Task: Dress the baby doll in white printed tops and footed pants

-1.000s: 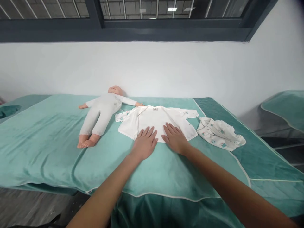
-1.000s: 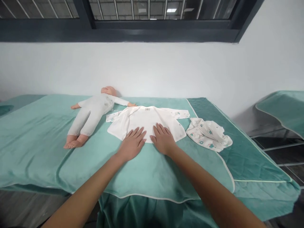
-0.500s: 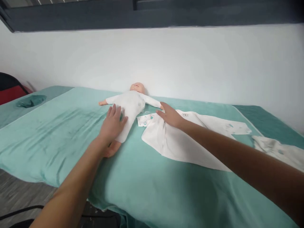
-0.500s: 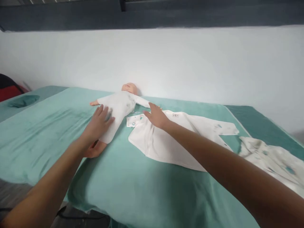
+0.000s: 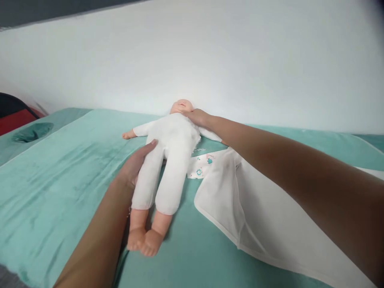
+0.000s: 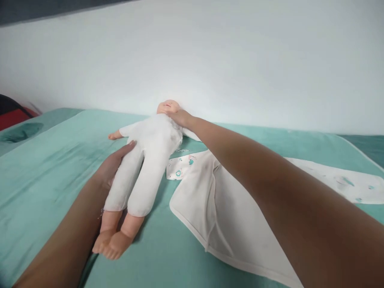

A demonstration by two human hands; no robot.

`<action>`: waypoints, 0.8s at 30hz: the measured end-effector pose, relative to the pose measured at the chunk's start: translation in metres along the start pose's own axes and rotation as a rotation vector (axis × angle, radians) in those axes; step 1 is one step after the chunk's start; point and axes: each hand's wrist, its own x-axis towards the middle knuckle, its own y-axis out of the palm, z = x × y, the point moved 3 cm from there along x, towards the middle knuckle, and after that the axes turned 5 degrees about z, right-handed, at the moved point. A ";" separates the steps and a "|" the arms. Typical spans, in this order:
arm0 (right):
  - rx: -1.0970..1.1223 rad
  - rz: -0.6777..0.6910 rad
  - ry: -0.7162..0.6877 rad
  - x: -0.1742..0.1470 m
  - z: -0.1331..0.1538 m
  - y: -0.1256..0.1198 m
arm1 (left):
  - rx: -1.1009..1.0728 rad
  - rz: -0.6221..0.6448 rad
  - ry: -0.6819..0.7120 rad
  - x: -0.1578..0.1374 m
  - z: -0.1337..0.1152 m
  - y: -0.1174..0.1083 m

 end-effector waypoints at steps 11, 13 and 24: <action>0.023 -0.027 0.106 -0.094 0.024 -0.123 | -0.112 0.320 0.259 -0.055 -0.016 0.111; -0.015 -0.072 0.119 -0.128 0.015 -0.157 | -0.149 0.373 0.280 -0.064 -0.004 0.145; -0.164 -0.196 0.306 -0.270 -0.083 -0.224 | -0.118 0.446 0.098 -0.095 0.106 0.262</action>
